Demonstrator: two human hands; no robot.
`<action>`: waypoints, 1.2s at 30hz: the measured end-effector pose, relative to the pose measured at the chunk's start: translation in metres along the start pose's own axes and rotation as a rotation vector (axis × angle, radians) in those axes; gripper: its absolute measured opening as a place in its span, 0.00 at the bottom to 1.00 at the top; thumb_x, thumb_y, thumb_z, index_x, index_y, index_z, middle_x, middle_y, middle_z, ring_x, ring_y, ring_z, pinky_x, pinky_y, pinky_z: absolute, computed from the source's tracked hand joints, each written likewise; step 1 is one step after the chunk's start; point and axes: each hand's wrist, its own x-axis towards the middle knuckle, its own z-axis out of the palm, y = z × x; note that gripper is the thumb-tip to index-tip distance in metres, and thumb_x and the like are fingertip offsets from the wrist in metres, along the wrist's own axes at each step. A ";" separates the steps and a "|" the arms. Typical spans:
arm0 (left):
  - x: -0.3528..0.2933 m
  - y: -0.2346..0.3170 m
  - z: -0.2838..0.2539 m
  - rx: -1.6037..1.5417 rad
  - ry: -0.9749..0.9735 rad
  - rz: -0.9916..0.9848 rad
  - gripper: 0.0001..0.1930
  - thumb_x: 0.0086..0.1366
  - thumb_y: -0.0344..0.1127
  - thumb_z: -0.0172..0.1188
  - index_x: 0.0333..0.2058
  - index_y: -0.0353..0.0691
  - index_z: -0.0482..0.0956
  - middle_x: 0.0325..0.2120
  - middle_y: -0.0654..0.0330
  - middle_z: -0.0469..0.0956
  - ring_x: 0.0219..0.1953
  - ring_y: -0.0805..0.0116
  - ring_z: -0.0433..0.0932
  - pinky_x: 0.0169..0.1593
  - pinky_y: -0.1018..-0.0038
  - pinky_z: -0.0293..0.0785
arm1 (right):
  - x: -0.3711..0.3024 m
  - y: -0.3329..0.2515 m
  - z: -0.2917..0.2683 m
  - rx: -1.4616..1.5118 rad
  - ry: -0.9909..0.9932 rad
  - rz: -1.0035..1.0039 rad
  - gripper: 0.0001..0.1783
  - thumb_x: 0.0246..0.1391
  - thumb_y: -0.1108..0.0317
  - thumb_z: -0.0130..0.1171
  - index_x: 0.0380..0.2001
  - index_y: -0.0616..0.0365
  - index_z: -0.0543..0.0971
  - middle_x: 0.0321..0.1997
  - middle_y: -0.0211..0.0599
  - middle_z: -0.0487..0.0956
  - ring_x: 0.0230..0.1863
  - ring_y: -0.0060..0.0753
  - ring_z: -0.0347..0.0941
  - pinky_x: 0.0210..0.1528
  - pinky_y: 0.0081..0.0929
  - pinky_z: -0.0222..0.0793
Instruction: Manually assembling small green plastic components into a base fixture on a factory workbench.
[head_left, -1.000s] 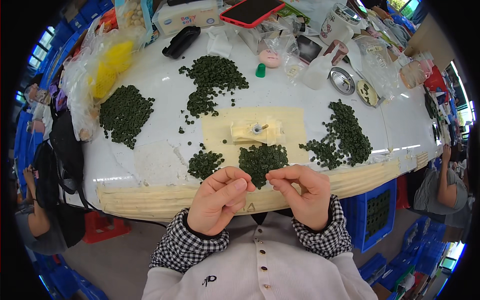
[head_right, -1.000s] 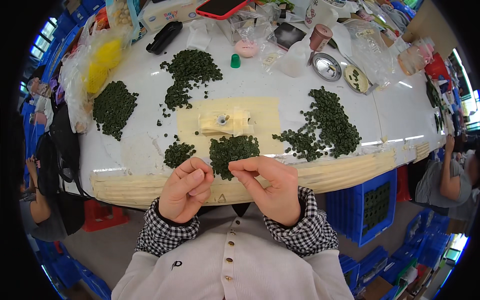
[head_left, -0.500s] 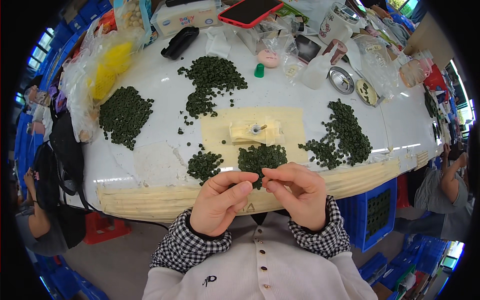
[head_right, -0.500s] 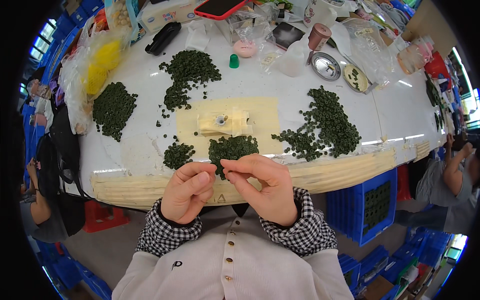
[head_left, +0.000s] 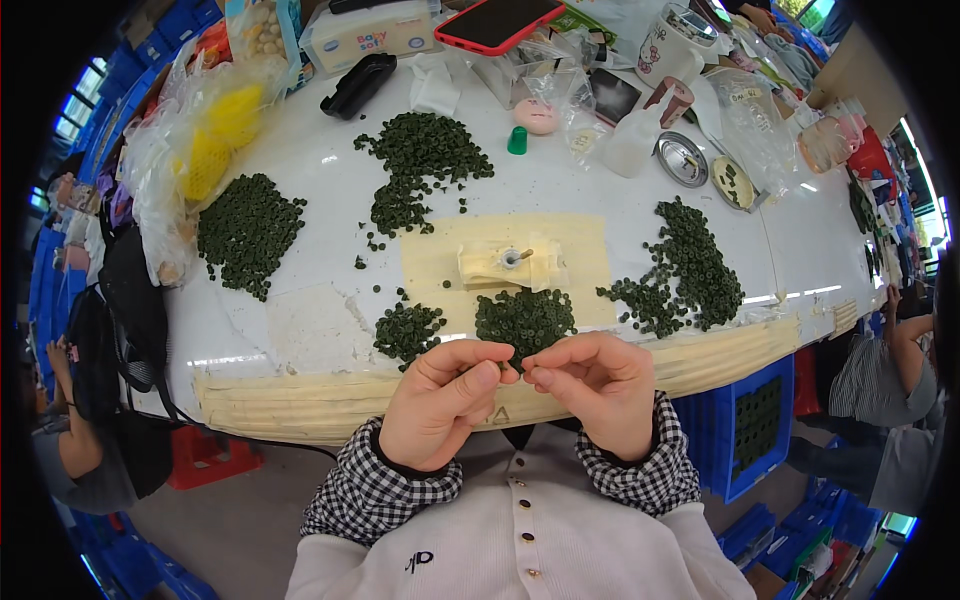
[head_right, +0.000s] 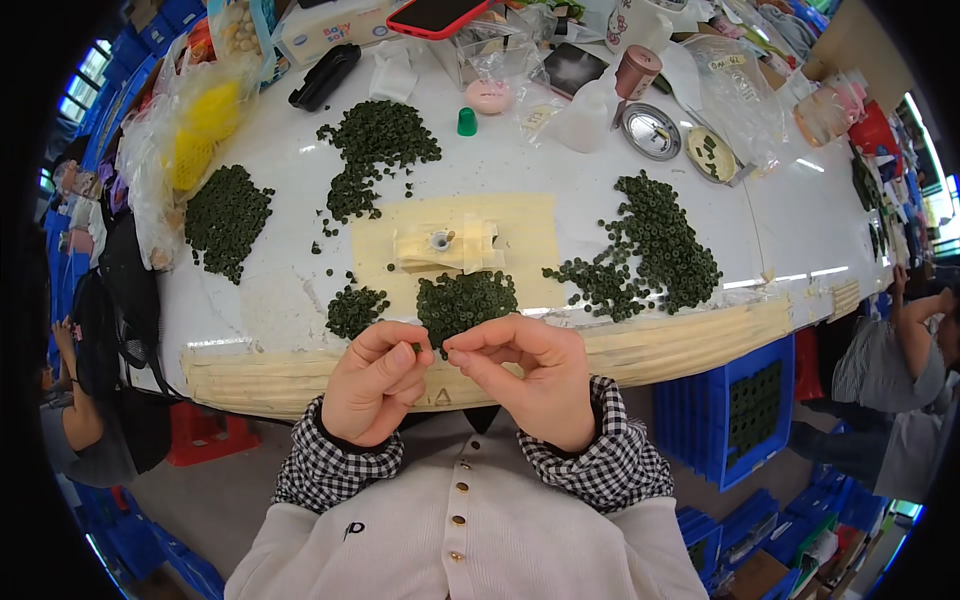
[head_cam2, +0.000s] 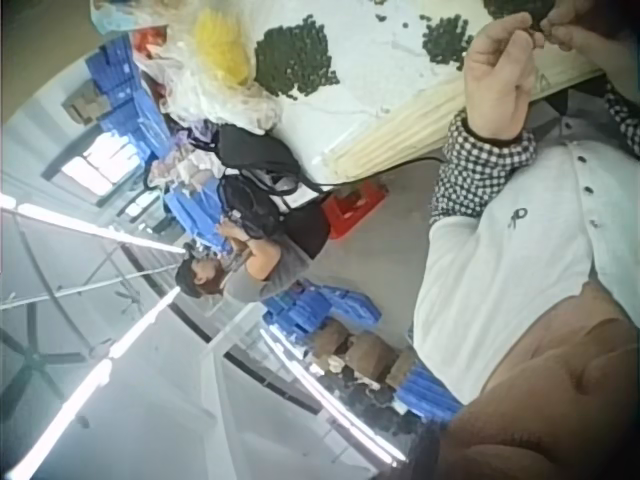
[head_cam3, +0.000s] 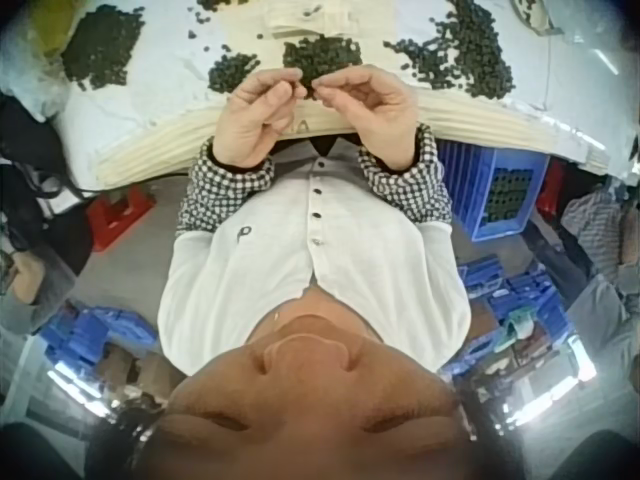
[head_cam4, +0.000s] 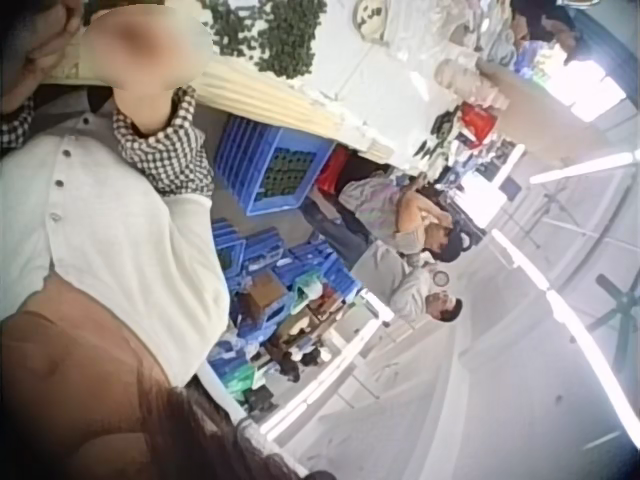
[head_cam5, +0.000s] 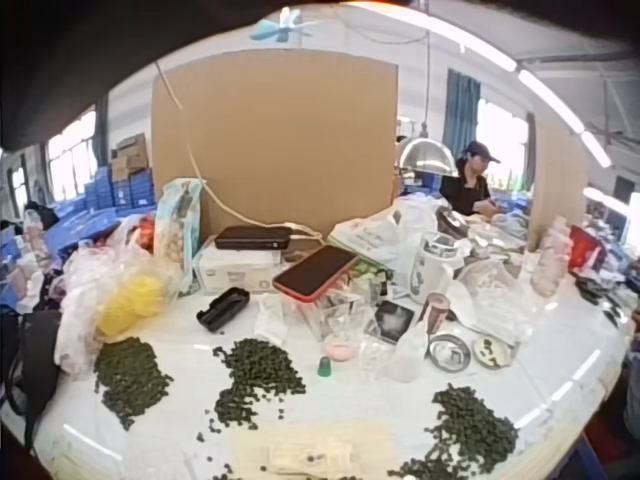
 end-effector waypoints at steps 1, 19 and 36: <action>0.000 0.000 0.000 0.014 0.002 -0.004 0.10 0.64 0.28 0.54 0.44 0.37 0.75 0.34 0.59 0.79 0.19 0.85 0.58 0.22 0.86 0.53 | 0.000 -0.001 0.000 -0.011 0.000 0.014 0.06 0.48 0.81 0.59 0.33 0.69 0.77 0.35 0.40 0.80 0.35 0.21 0.76 0.39 0.18 0.73; 0.001 -0.006 0.006 0.146 0.124 0.095 0.10 0.60 0.22 0.57 0.41 0.35 0.77 0.30 0.61 0.78 0.20 0.86 0.63 0.21 0.86 0.55 | 0.004 -0.005 0.008 -0.305 0.040 -0.182 0.07 0.44 0.82 0.60 0.30 0.66 0.78 0.31 0.38 0.76 0.31 0.26 0.76 0.34 0.18 0.74; 0.000 -0.007 0.011 0.259 0.235 0.186 0.10 0.55 0.19 0.61 0.37 0.33 0.80 0.33 0.59 0.79 0.34 0.78 0.75 0.39 0.84 0.70 | 0.004 -0.011 0.021 -0.628 0.112 -0.405 0.09 0.41 0.84 0.60 0.30 0.65 0.79 0.29 0.39 0.76 0.27 0.30 0.75 0.29 0.19 0.70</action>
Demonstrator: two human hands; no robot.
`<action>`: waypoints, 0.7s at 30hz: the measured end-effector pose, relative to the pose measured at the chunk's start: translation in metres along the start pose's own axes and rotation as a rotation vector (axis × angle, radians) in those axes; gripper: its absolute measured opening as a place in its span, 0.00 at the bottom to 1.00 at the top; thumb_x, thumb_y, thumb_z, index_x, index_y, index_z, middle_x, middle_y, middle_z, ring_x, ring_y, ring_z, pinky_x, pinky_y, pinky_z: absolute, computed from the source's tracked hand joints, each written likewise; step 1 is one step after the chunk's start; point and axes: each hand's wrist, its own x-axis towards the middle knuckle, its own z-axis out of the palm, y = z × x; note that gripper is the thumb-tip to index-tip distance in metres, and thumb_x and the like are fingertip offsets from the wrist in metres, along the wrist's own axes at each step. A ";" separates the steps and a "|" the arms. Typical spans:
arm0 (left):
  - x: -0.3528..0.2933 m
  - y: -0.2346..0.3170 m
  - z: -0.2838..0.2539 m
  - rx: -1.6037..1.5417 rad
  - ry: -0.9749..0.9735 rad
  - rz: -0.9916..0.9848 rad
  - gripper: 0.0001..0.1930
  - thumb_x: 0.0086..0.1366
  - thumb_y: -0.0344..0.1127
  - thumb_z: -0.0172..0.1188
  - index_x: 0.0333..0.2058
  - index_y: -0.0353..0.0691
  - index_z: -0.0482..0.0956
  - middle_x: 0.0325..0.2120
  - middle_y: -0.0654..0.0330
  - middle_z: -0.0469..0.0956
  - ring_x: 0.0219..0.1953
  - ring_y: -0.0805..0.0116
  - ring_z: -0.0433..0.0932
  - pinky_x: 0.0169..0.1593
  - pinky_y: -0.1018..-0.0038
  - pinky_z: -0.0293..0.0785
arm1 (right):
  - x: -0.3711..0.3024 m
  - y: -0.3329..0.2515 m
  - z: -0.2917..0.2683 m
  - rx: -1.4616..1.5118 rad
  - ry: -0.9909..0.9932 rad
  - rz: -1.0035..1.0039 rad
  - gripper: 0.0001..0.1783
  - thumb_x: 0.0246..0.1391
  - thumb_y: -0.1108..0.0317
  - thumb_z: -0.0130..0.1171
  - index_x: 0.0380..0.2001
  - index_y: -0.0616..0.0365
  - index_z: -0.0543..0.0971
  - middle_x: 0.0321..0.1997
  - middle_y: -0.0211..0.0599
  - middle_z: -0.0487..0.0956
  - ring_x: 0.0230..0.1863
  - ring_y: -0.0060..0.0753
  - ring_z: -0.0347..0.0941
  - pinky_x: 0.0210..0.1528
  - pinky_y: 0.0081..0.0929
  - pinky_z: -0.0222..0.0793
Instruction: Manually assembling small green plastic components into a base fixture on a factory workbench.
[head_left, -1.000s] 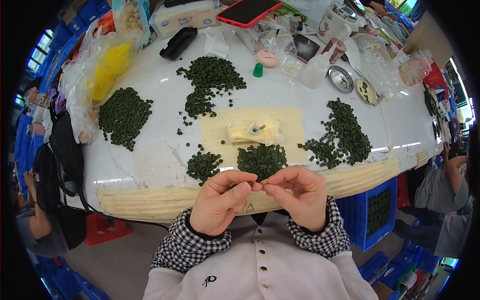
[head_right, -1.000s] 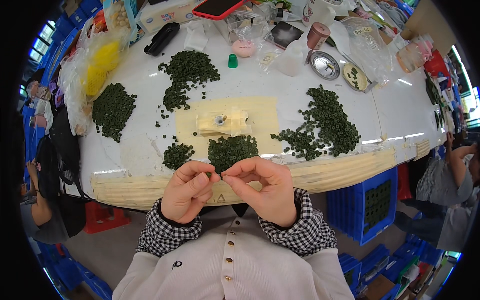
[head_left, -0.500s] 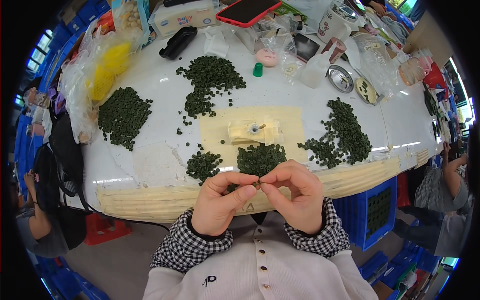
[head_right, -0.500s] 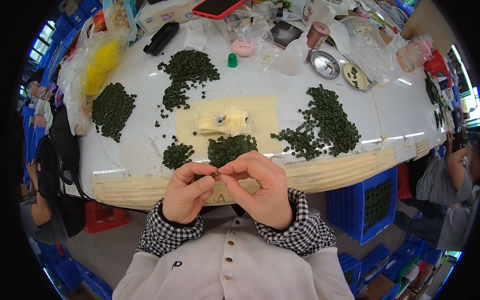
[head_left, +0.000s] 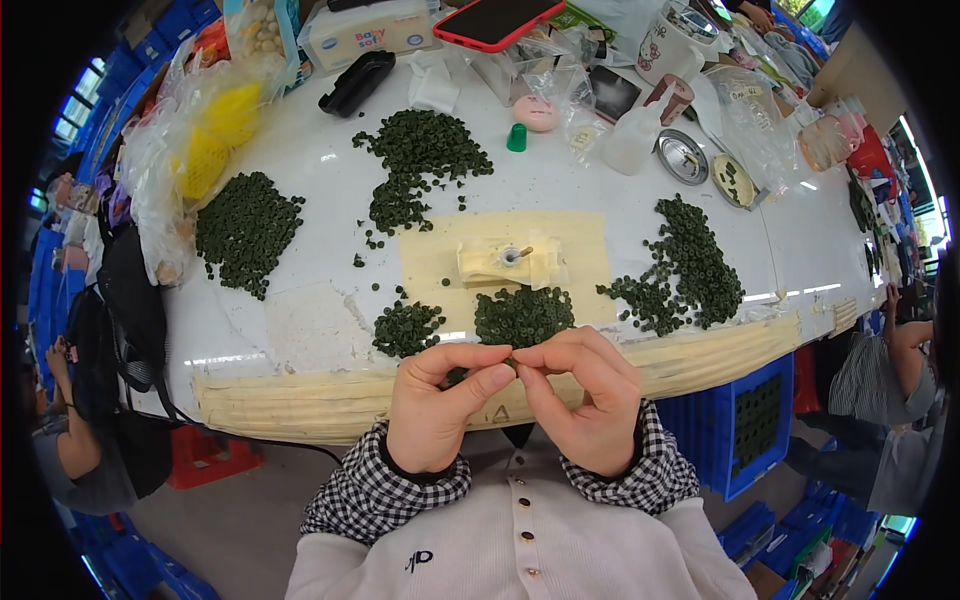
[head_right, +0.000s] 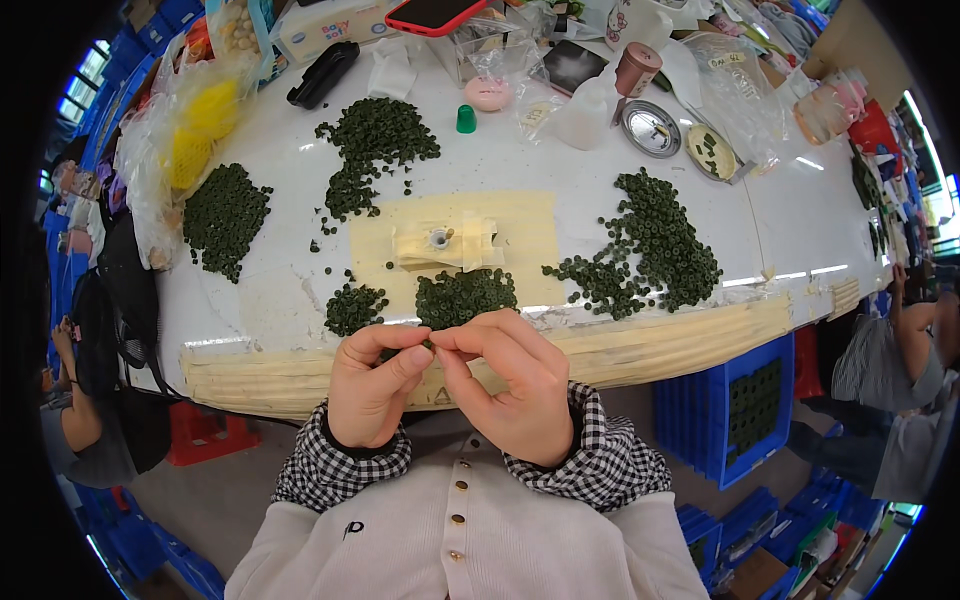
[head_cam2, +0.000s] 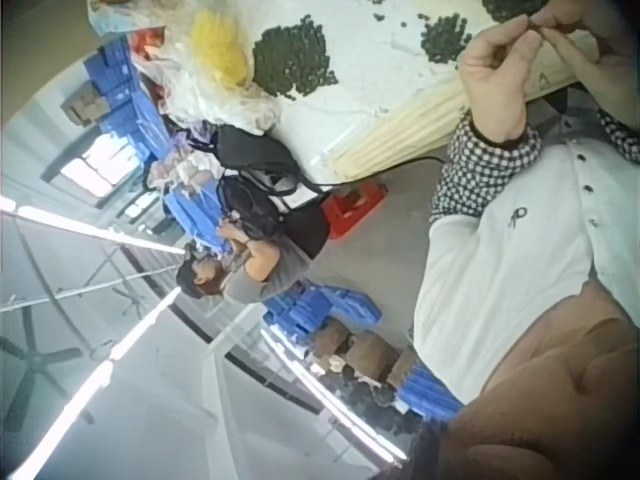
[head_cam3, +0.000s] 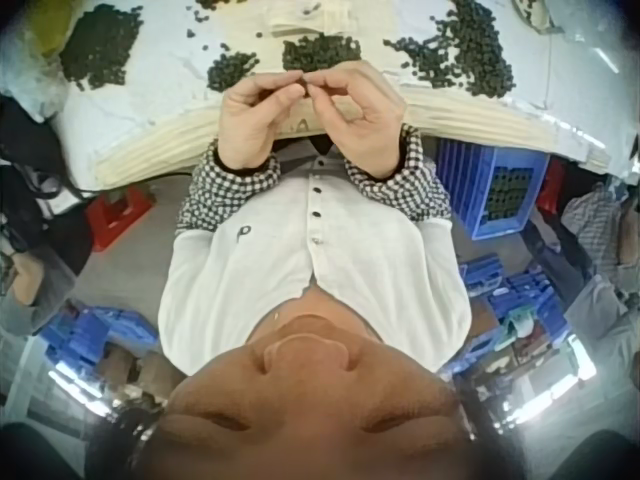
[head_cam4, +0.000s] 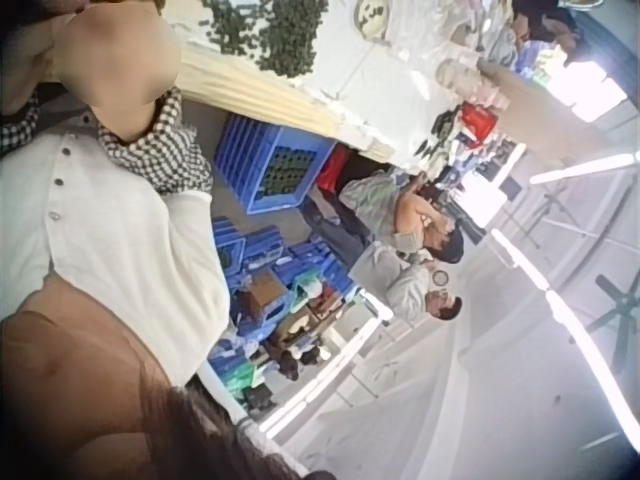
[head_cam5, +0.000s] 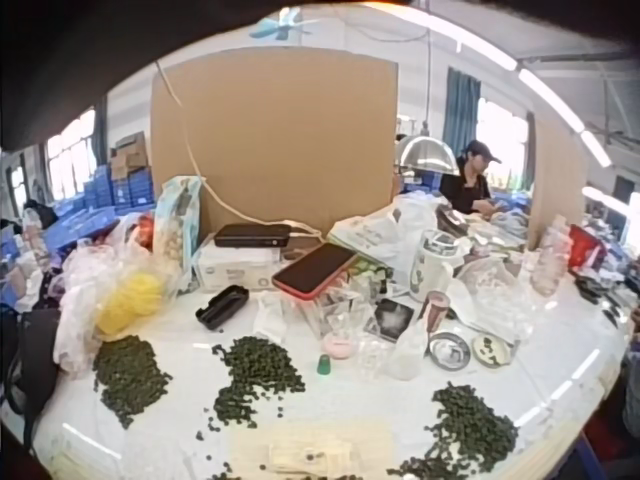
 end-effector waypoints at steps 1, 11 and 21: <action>0.000 -0.001 0.000 -0.003 0.006 0.011 0.10 0.55 0.19 0.61 0.37 0.32 0.80 0.33 0.59 0.79 0.35 0.78 0.75 0.40 0.83 0.70 | -0.001 -0.001 0.001 -0.004 -0.001 -0.007 0.09 0.41 0.84 0.60 0.31 0.65 0.79 0.29 0.39 0.76 0.27 0.30 0.75 0.28 0.20 0.70; 0.005 0.006 -0.010 -0.060 -0.188 -0.175 0.07 0.58 0.24 0.60 0.37 0.33 0.79 0.25 0.63 0.78 0.24 0.84 0.68 0.27 0.87 0.64 | 0.002 0.010 -0.013 0.204 -0.135 0.025 0.10 0.40 0.83 0.62 0.30 0.61 0.80 0.27 0.37 0.76 0.26 0.29 0.73 0.28 0.20 0.68; 0.003 0.018 -0.001 0.293 -0.184 -0.053 0.06 0.61 0.27 0.58 0.35 0.31 0.79 0.28 0.61 0.80 0.26 0.84 0.69 0.30 0.86 0.65 | 0.005 0.009 -0.013 -0.078 -0.079 -0.216 0.11 0.36 0.79 0.66 0.27 0.60 0.78 0.26 0.35 0.75 0.26 0.32 0.72 0.25 0.24 0.67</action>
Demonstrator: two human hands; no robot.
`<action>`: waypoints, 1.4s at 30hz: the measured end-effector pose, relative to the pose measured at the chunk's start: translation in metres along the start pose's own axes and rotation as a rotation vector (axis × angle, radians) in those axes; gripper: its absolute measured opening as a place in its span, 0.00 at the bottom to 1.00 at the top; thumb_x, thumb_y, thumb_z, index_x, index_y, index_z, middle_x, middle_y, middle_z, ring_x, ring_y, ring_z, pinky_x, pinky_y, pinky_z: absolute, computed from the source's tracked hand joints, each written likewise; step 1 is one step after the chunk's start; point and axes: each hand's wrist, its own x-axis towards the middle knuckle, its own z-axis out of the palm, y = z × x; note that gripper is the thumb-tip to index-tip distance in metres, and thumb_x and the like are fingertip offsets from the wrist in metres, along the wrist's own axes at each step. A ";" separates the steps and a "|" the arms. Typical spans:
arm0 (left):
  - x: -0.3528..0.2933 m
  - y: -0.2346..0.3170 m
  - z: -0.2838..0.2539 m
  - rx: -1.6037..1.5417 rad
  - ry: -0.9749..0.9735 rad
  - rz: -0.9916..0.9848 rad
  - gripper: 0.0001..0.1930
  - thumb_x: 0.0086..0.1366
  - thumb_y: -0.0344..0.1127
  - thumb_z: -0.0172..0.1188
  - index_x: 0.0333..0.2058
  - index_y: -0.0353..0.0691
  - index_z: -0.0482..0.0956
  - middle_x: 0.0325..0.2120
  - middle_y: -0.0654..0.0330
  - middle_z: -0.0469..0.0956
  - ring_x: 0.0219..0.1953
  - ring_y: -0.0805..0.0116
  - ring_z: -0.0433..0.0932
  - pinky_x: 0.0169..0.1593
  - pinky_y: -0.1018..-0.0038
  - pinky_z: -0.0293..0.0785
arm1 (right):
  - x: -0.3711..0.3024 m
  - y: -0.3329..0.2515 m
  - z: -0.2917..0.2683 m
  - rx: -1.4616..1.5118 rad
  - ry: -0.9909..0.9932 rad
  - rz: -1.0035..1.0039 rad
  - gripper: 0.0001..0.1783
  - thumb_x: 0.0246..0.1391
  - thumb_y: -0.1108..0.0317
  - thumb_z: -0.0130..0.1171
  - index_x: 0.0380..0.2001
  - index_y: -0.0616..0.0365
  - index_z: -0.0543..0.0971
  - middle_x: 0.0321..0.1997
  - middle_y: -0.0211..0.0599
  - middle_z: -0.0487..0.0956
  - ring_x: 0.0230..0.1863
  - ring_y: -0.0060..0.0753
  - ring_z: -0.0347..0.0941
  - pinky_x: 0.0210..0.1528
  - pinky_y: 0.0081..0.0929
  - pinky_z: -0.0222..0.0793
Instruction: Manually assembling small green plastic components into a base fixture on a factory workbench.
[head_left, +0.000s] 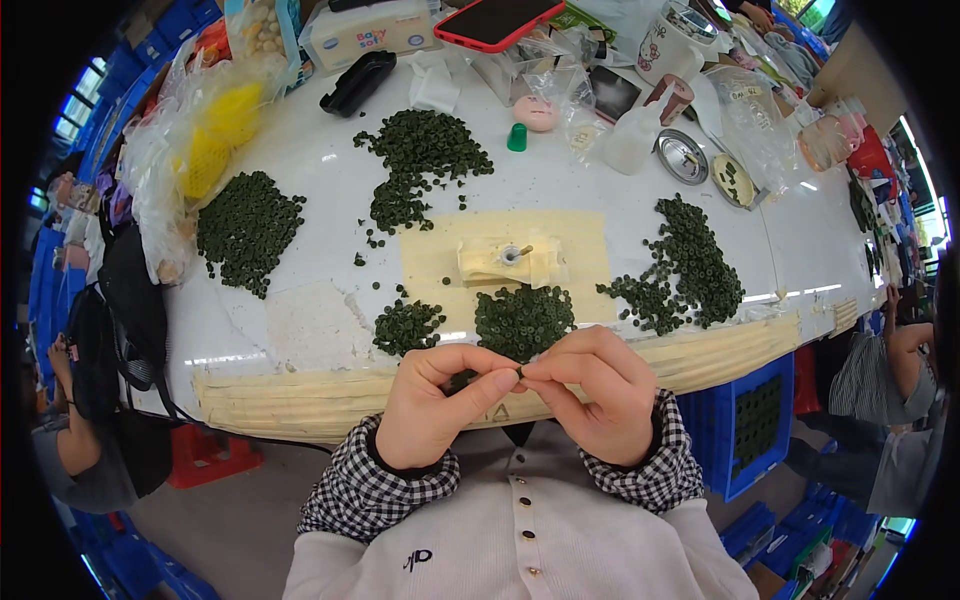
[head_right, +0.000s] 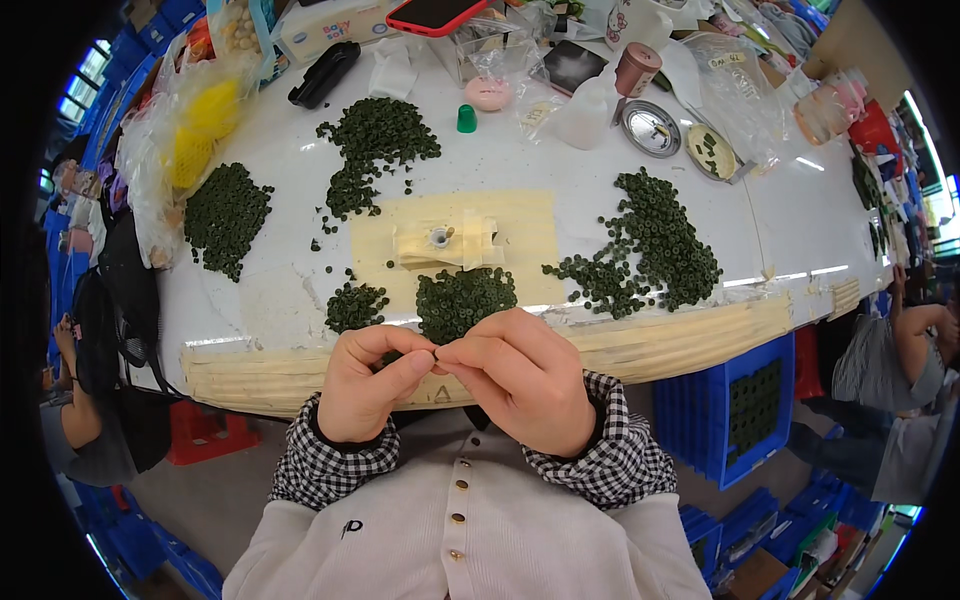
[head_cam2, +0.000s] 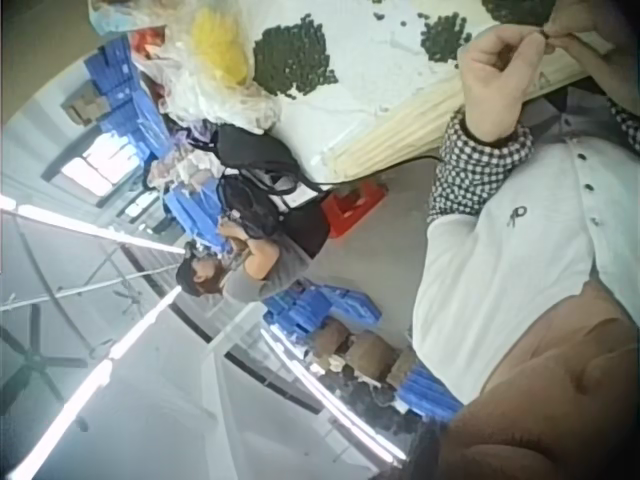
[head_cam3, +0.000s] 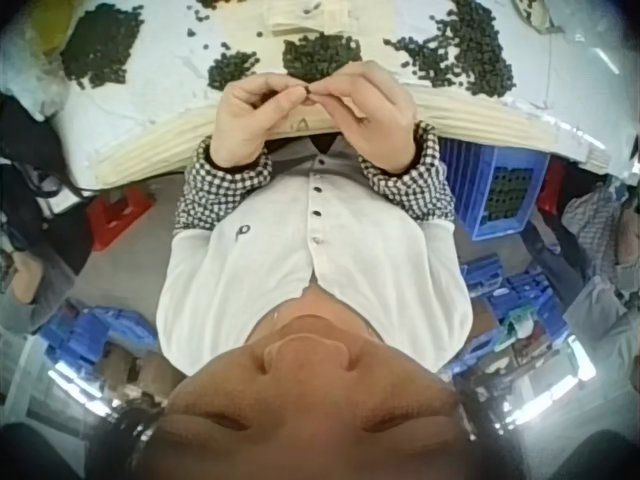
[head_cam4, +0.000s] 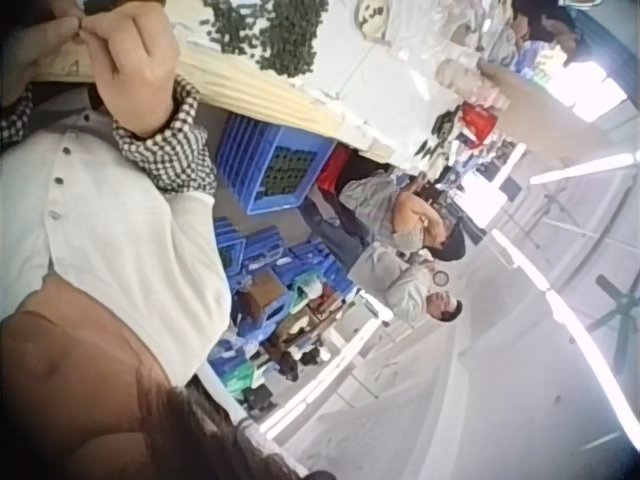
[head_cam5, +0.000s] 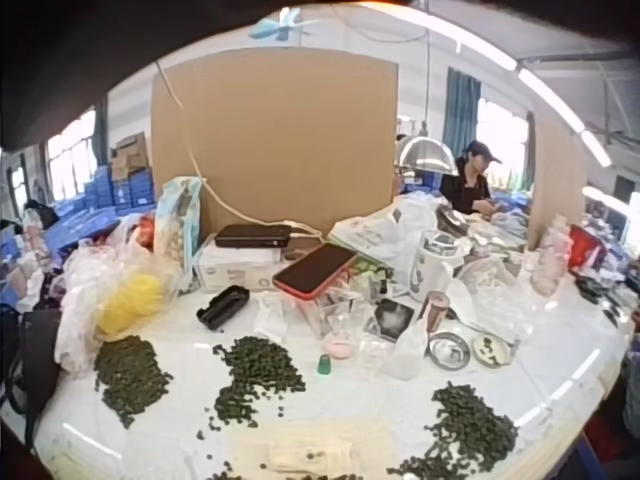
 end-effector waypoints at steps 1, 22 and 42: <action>0.000 0.000 0.000 0.047 0.008 0.016 0.06 0.61 0.27 0.58 0.34 0.31 0.79 0.28 0.61 0.80 0.26 0.84 0.70 0.31 0.86 0.65 | 0.000 0.000 0.001 0.001 0.000 -0.005 0.11 0.36 0.79 0.66 0.27 0.60 0.78 0.26 0.35 0.75 0.26 0.32 0.72 0.25 0.24 0.67; -0.001 -0.009 -0.001 0.264 0.069 0.199 0.05 0.60 0.27 0.58 0.31 0.31 0.80 0.18 0.71 0.71 0.22 0.86 0.62 0.25 0.86 0.59 | -0.001 0.003 0.006 0.004 -0.017 -0.076 0.10 0.38 0.78 0.66 0.28 0.62 0.78 0.28 0.35 0.76 0.27 0.34 0.74 0.26 0.24 0.70; -0.001 -0.009 -0.001 0.178 0.058 0.104 0.04 0.58 0.25 0.60 0.32 0.31 0.80 0.20 0.70 0.74 0.22 0.86 0.63 0.26 0.87 0.61 | -0.002 0.003 -0.001 0.251 -0.105 0.167 0.09 0.42 0.82 0.61 0.31 0.64 0.79 0.30 0.39 0.78 0.30 0.31 0.76 0.31 0.20 0.72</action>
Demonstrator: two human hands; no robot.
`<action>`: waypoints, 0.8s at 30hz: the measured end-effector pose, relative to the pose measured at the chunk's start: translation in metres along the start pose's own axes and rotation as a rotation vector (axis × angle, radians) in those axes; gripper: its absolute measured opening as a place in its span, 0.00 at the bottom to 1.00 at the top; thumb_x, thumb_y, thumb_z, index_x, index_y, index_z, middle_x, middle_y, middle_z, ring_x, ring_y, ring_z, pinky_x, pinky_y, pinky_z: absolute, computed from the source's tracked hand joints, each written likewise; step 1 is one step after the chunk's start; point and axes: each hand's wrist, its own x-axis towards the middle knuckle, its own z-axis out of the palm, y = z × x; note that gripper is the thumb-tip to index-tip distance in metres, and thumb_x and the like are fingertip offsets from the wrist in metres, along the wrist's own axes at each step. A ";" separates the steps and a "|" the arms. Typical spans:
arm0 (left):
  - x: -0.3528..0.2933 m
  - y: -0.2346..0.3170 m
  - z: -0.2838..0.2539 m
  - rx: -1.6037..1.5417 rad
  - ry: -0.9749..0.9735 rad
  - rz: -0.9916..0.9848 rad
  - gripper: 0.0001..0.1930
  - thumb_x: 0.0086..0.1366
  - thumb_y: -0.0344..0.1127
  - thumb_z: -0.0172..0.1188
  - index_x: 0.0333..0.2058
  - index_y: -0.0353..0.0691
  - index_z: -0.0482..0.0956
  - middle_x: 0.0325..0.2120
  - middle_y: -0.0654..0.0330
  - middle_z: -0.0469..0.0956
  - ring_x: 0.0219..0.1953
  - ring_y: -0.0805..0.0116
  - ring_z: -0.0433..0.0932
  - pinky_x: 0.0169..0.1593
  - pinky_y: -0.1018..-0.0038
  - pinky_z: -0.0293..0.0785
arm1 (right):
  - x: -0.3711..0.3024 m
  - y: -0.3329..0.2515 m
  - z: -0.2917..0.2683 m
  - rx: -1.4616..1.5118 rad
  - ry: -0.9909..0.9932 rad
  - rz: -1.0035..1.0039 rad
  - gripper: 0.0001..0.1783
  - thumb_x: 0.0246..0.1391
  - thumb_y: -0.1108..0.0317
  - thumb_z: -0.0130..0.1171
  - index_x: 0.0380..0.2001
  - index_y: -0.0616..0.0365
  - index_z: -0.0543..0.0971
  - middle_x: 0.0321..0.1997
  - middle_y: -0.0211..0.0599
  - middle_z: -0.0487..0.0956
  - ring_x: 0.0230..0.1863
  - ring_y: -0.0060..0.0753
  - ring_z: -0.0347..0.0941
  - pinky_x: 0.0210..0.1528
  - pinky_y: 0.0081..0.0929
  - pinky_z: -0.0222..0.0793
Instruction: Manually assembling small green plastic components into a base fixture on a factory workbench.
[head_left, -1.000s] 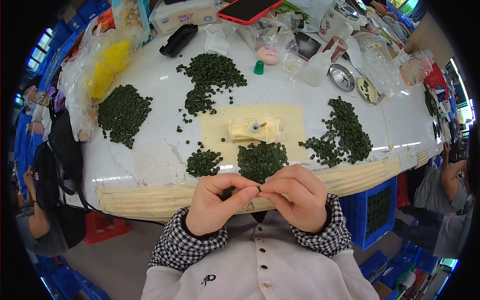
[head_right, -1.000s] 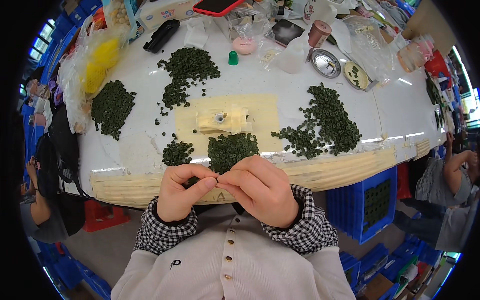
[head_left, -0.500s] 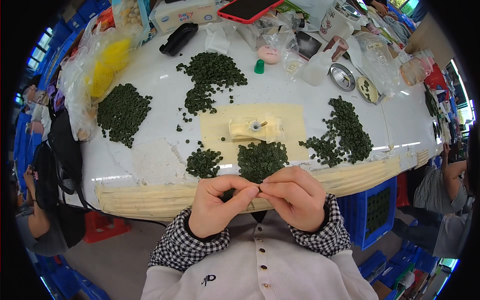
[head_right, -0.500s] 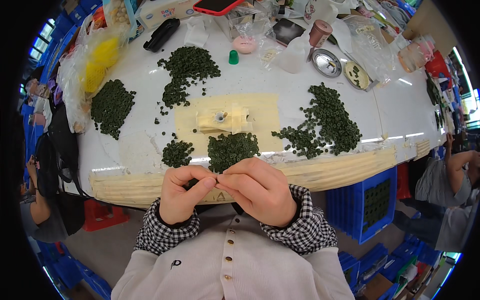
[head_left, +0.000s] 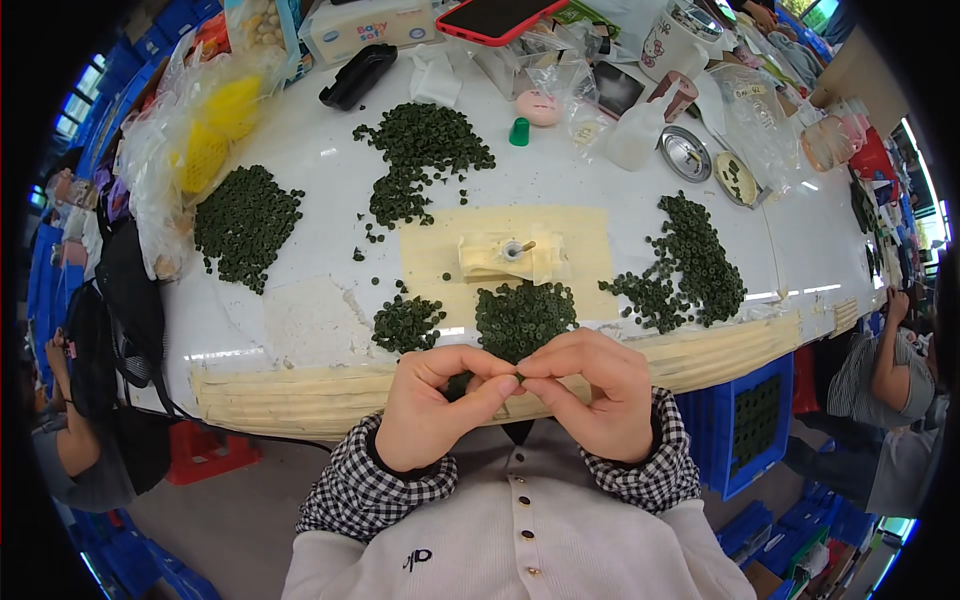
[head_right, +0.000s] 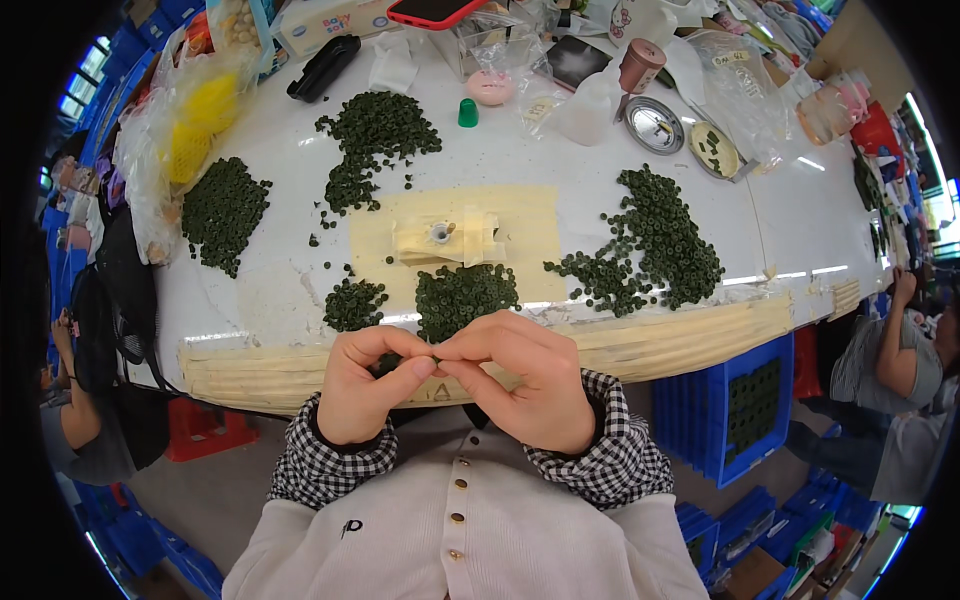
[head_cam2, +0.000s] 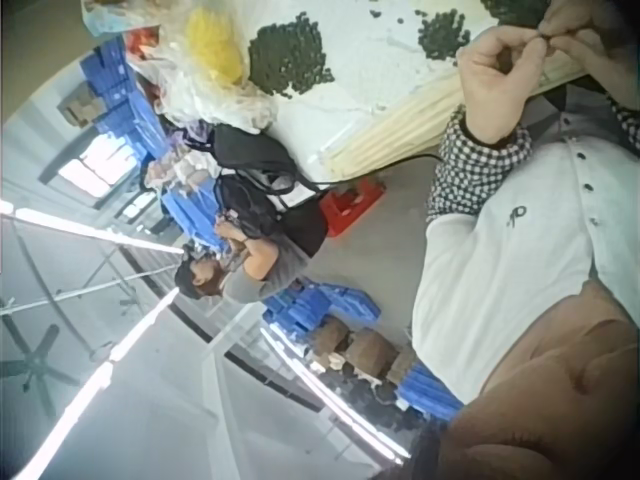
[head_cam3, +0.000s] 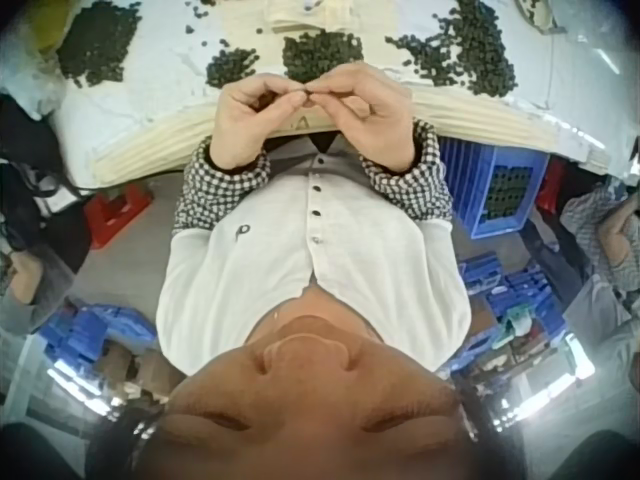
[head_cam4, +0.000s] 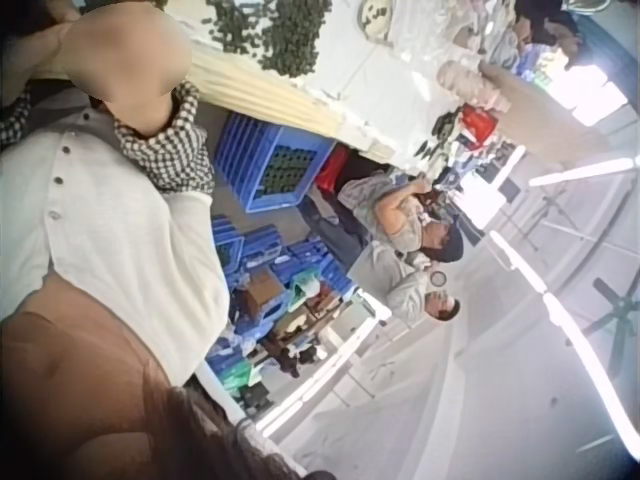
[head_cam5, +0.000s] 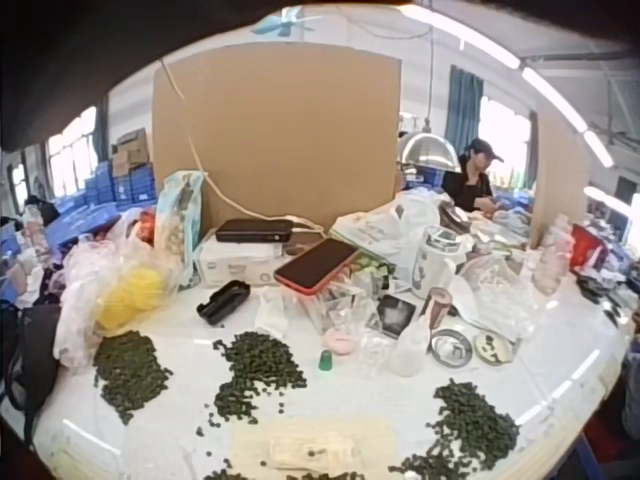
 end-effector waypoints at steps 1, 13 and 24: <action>0.000 0.000 0.000 -0.005 -0.001 -0.002 0.04 0.58 0.25 0.60 0.32 0.31 0.80 0.20 0.70 0.73 0.22 0.86 0.63 0.26 0.87 0.61 | -0.001 0.000 0.001 0.077 0.001 0.063 0.09 0.43 0.83 0.60 0.32 0.64 0.79 0.30 0.39 0.78 0.31 0.30 0.76 0.32 0.20 0.72; -0.002 -0.003 0.001 0.061 0.050 0.079 0.04 0.57 0.24 0.59 0.31 0.31 0.79 0.17 0.72 0.69 0.21 0.86 0.62 0.25 0.86 0.58 | -0.007 0.004 0.013 0.350 0.082 0.260 0.08 0.43 0.82 0.58 0.31 0.64 0.79 0.31 0.39 0.77 0.32 0.26 0.75 0.35 0.19 0.71; -0.003 -0.001 0.001 0.015 0.072 0.074 0.04 0.58 0.24 0.58 0.32 0.31 0.79 0.21 0.69 0.73 0.23 0.86 0.62 0.27 0.86 0.59 | -0.006 0.002 0.020 0.333 0.107 0.259 0.07 0.44 0.83 0.58 0.31 0.65 0.78 0.32 0.39 0.77 0.33 0.26 0.76 0.36 0.19 0.73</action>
